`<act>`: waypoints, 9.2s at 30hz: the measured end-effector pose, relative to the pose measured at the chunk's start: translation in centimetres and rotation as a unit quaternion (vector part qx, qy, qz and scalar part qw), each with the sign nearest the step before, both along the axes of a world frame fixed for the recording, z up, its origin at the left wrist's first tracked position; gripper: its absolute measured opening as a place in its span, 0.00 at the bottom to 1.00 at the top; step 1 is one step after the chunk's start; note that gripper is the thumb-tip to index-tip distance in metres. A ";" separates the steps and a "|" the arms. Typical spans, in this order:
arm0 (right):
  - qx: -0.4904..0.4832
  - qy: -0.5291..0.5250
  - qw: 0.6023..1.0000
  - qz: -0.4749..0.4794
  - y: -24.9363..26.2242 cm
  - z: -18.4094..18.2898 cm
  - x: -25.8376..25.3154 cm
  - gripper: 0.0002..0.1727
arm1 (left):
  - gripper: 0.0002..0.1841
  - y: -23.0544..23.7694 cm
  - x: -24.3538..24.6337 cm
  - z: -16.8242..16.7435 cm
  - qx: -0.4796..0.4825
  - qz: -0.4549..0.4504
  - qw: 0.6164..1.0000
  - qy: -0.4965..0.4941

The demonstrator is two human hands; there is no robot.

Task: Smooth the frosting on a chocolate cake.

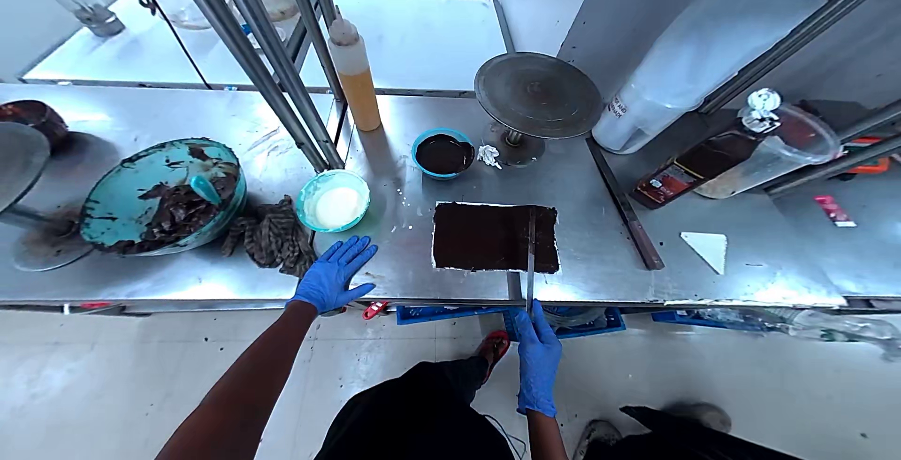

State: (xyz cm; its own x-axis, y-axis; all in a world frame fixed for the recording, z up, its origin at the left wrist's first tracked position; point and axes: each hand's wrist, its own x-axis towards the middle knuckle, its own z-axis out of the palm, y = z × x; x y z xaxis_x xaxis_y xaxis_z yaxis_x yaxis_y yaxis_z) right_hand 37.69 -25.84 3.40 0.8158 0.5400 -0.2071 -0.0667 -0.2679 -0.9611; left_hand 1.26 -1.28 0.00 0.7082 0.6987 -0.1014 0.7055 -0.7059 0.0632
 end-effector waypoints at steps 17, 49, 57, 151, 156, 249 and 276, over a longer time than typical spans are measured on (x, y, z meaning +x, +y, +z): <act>0.002 -0.025 1.000 -0.013 -0.3 0.0 0.2 0.24 | 0.47 0.0 0.0 -0.1 0.003 0.003 1.000 -0.018; 0.007 -0.011 1.000 -0.023 -0.6 -0.5 0.5 0.24 | 0.49 0.2 -0.3 -0.9 0.035 -0.006 0.999 -0.031; 0.006 -0.014 1.000 -0.022 -0.5 -0.5 0.4 0.24 | 0.48 0.1 -0.3 -0.9 0.030 -0.002 0.999 -0.029; -0.005 -0.025 1.000 -0.009 -0.5 -0.8 0.5 0.25 | 0.47 0.0 -0.2 -0.4 0.018 0.006 1.000 -0.020; -0.006 -0.026 1.000 -0.009 -0.6 -0.9 0.5 0.25 | 0.47 0.1 -0.3 -0.8 0.031 -0.003 0.999 -0.028; -0.351 -0.249 0.896 0.114 3.5 3.0 4.4 0.26 | 0.48 0.8 -0.8 -0.5 0.085 -0.057 0.993 -0.063; -0.237 -0.198 0.940 0.148 3.4 1.4 -2.6 0.22 | 0.48 0.4 -0.6 -0.3 0.076 -0.044 0.995 -0.044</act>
State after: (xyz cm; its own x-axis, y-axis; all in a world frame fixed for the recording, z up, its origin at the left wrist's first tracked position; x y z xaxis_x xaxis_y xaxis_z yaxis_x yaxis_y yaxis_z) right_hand 35.10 -22.43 4.82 0.7078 0.6796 -0.1929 0.4162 -0.6218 -0.6635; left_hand 0.61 -0.85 -0.31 0.7689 0.6361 0.0646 0.6369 -0.7709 0.0097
